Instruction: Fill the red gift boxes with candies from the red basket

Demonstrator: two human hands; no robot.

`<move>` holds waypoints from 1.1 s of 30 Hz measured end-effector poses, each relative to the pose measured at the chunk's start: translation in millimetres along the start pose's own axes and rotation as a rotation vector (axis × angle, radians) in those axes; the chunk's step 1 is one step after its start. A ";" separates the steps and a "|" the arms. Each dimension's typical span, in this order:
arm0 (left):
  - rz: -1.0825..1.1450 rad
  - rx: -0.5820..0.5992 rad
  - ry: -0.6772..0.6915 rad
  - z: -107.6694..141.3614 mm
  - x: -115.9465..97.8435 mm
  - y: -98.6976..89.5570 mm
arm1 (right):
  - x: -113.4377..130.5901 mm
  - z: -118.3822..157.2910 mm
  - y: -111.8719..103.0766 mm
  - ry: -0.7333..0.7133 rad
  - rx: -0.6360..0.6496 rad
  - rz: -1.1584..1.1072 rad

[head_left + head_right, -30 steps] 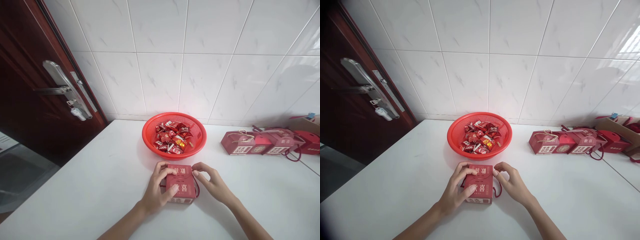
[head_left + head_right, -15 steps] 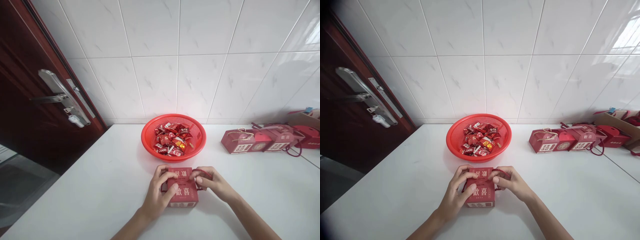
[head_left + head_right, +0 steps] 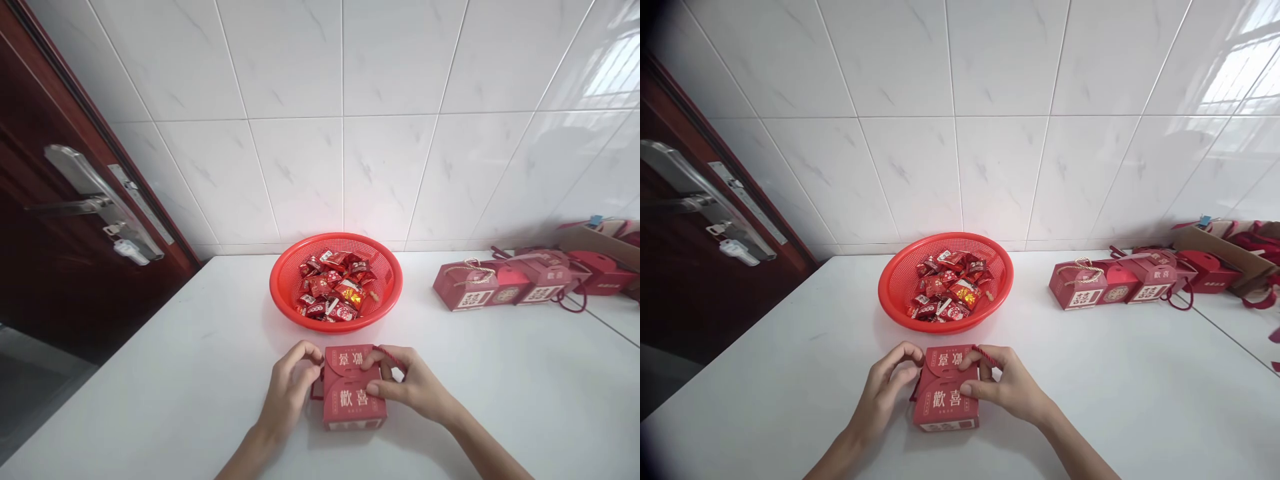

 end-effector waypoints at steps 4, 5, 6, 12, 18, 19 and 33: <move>0.152 0.109 -0.160 -0.4 10.5 12.5 | -1.4 1.6 0.7 -0.008 -0.002 -0.003; 0.178 0.128 -0.180 -0.3 10.9 14.8 | -1.8 2.1 0.4 -0.008 -0.005 -0.008; 0.201 0.147 -0.194 -0.3 10.6 16.8 | -2.3 2.7 -0.1 -0.008 -0.008 -0.016; 0.367 0.158 -0.259 -1.3 9.0 17.1 | -7.7 5.0 -1.7 0.000 -0.023 -0.078; 0.477 0.099 -0.422 -0.3 21.2 9.2 | -23.1 7.6 10.4 0.008 -0.126 -0.147; 0.462 0.116 -0.422 -0.4 20.4 8.8 | -26.7 8.0 13.2 0.009 -0.150 -0.173; 0.411 0.266 -0.276 -2.8 -3.7 -1.5 | -30.5 6.1 19.1 -0.038 -0.198 -0.148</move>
Point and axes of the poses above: each hand's wrist, its own z-axis away from the middle knuckle, its own y-axis out of the palm, x = y × z, the point moved 10 cm from there along -z, towards the middle knuckle, and after that the axes turned 5 degrees about z, right-handed, at the moved point
